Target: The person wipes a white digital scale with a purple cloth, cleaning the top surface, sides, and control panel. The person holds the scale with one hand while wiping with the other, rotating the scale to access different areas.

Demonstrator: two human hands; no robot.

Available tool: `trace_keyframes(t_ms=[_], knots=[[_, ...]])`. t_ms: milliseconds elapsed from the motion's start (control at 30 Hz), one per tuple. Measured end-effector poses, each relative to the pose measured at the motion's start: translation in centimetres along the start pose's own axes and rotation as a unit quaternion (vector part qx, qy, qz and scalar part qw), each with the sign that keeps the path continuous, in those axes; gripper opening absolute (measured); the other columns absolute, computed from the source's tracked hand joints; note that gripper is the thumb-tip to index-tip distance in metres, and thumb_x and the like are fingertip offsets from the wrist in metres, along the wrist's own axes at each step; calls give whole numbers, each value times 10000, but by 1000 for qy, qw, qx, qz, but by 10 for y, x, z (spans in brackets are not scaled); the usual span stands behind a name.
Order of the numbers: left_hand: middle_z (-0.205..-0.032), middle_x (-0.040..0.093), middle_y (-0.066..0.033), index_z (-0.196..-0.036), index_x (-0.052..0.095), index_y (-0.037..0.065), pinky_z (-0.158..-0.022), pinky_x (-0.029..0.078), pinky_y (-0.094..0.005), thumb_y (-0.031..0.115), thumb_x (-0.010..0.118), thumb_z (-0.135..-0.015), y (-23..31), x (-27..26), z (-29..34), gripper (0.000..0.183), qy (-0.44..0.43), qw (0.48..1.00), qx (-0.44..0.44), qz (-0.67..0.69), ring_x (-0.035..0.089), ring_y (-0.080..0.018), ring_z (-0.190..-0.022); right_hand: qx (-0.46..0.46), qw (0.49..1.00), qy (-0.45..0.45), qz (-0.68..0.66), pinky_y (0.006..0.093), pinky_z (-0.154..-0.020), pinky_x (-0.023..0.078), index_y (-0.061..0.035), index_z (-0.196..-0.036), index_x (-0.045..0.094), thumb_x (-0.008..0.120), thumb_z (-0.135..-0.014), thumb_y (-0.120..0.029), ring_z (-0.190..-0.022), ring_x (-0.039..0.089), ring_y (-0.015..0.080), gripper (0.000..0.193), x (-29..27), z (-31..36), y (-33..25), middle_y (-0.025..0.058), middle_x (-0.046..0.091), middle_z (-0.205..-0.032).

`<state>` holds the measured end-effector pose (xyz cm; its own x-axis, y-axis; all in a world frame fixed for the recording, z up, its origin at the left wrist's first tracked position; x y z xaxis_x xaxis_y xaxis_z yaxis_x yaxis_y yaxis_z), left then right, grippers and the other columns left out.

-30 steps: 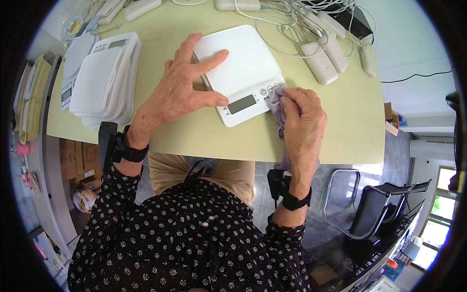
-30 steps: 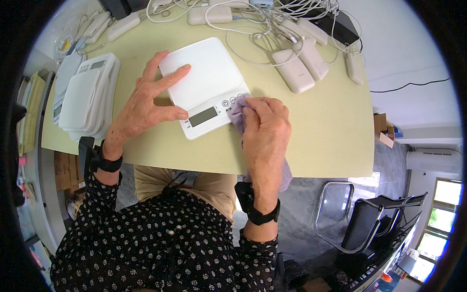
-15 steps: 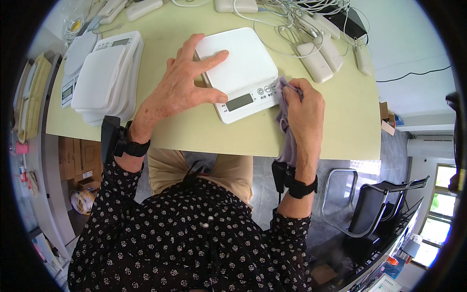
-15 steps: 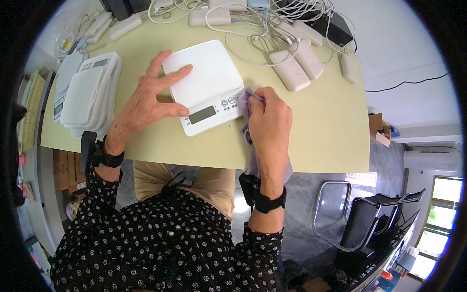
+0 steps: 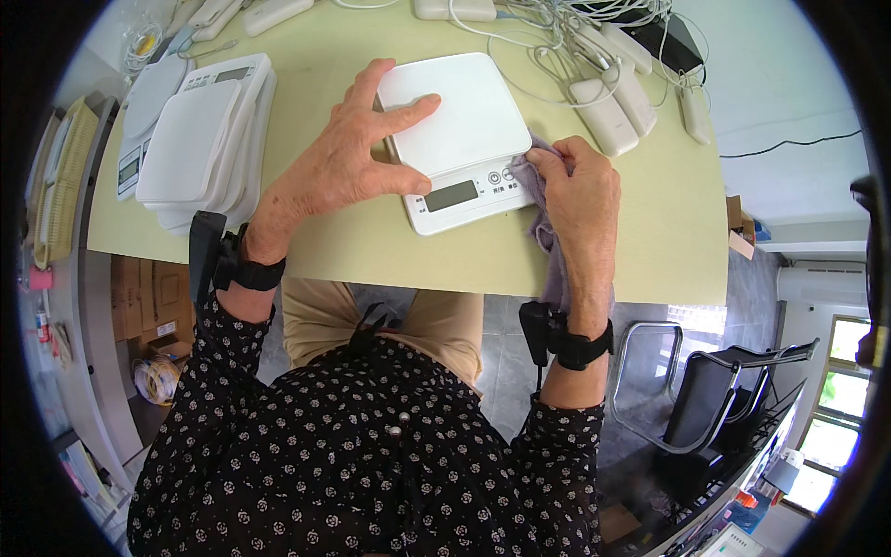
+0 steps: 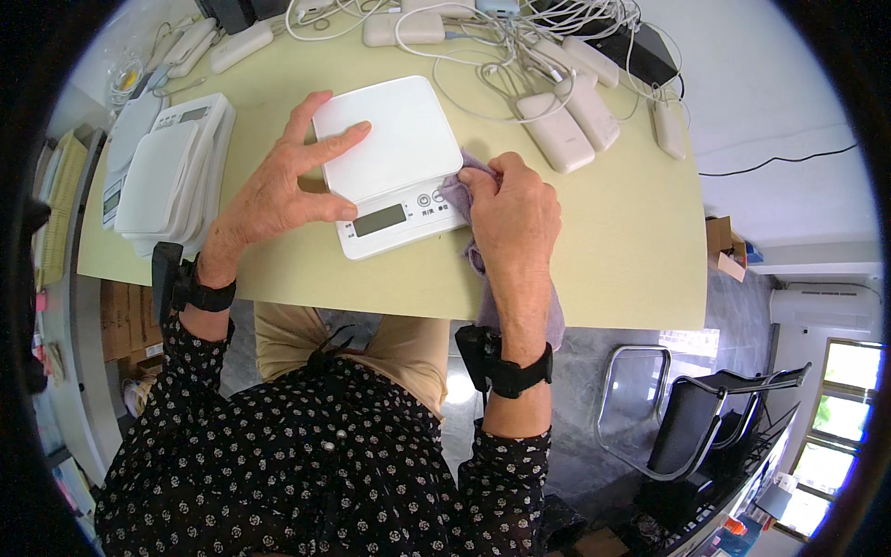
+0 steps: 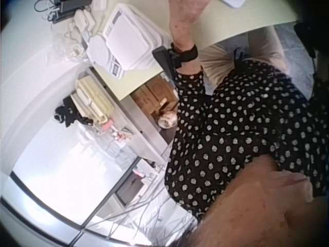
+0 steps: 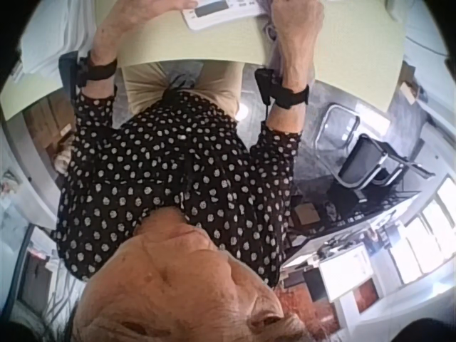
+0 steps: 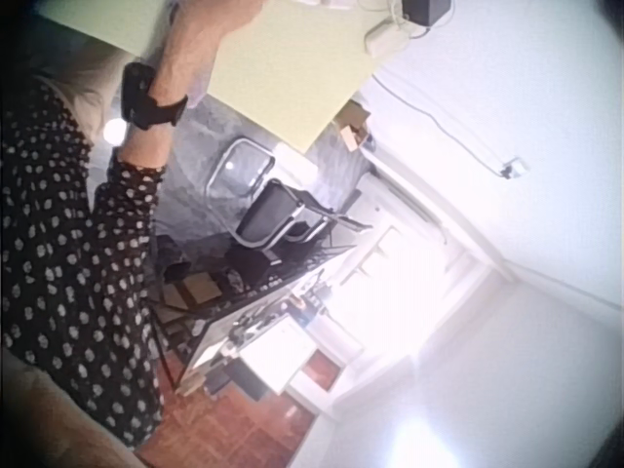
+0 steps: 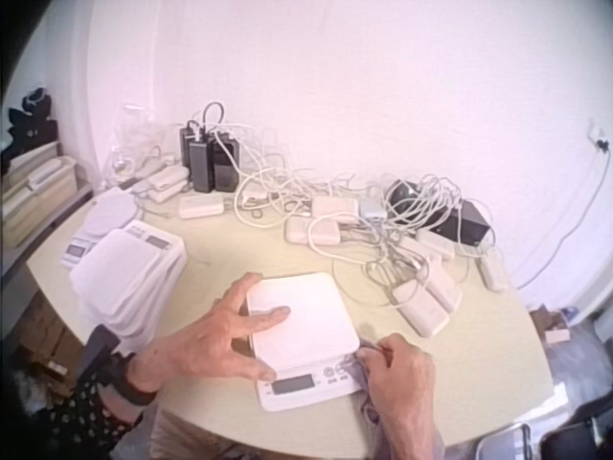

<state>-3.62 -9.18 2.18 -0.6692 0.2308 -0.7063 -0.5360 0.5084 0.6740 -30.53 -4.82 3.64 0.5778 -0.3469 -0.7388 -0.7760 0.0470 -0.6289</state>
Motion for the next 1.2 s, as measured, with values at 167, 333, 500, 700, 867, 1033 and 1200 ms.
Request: trace_keyframes(t_ms=[167,333,500,700,867,1033,1200], knots=[[-1692,191,-284,-1512,597,151,-1261,272,-487,264,900,-720,0,0,1,856,1,1000,5,-2,274,-468,-1548,-18,998,19,57,505,-723,546,-39,-957,693,728,-917,-202,-812,709,423,171,5,11,-11,194,734,-833],[-1691,192,-289,-1514,594,148,-1263,265,-486,281,899,-725,1,-1,-1,856,-2,1000,2,-18,257,-474,-1553,-44,992,118,20,469,-770,549,-39,-935,688,730,-893,-129,-929,669,342,108,16,21,-15,128,697,-1044],[-1689,194,-290,-1512,596,144,-1264,256,-483,297,892,-738,2,-1,1,843,-7,1000,-8,-10,257,-468,-1553,-134,979,143,50,451,-760,561,-32,-940,717,747,-853,-82,-986,618,328,104,19,27,-19,114,650,-1160],[-1693,187,-287,-1523,584,149,-1264,260,-471,302,893,-738,1,-2,1,857,-8,1000,-4,-12,262,-450,-1555,-159,977,93,107,445,-867,548,-25,-1044,785,786,-862,-139,-1126,584,360,215,10,44,-34,149,636,-1261],[-1706,142,-275,-1560,538,161,-1262,263,-460,317,918,-729,-3,-1,2,927,-24,1000,0,-14,231,-441,-1567,-186,970,89,126,457,-879,546,41,-1049,758,771,-867,-111,-1187,533,394,237,14,51,-44,170,597,-1322],[-1711,85,-266,-1607,465,172,-1258,271,-452,306,948,-706,-9,-1,4,1031,-38,999,34,-12,190,-432,-1572,-198,969,77,126,457,-909,533,56,-1061,744,745,-874,-58,-1192,525,401,219,22,61,-54,165,597,-1318],[-1704,84,-271,-1616,446,158,-1257,269,-452,289,955,-705,-9,1,4,1052,-37,999,35,5,187,-430,-1567,-202,972,57,109,463,-916,528,45,-1055,747,746,-862,-47,-1193,525,399,214,27,69,-65,151,598,-1322]])
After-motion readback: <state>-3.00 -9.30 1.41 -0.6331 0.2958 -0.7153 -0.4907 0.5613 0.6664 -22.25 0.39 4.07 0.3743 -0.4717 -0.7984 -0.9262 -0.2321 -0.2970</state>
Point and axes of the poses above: each hand's wrist, its own z-axis away from the middle knuckle, its own x-axis out of the palm, y = z × x, the point moved 2 cm from there along -z, towards the middle knuckle
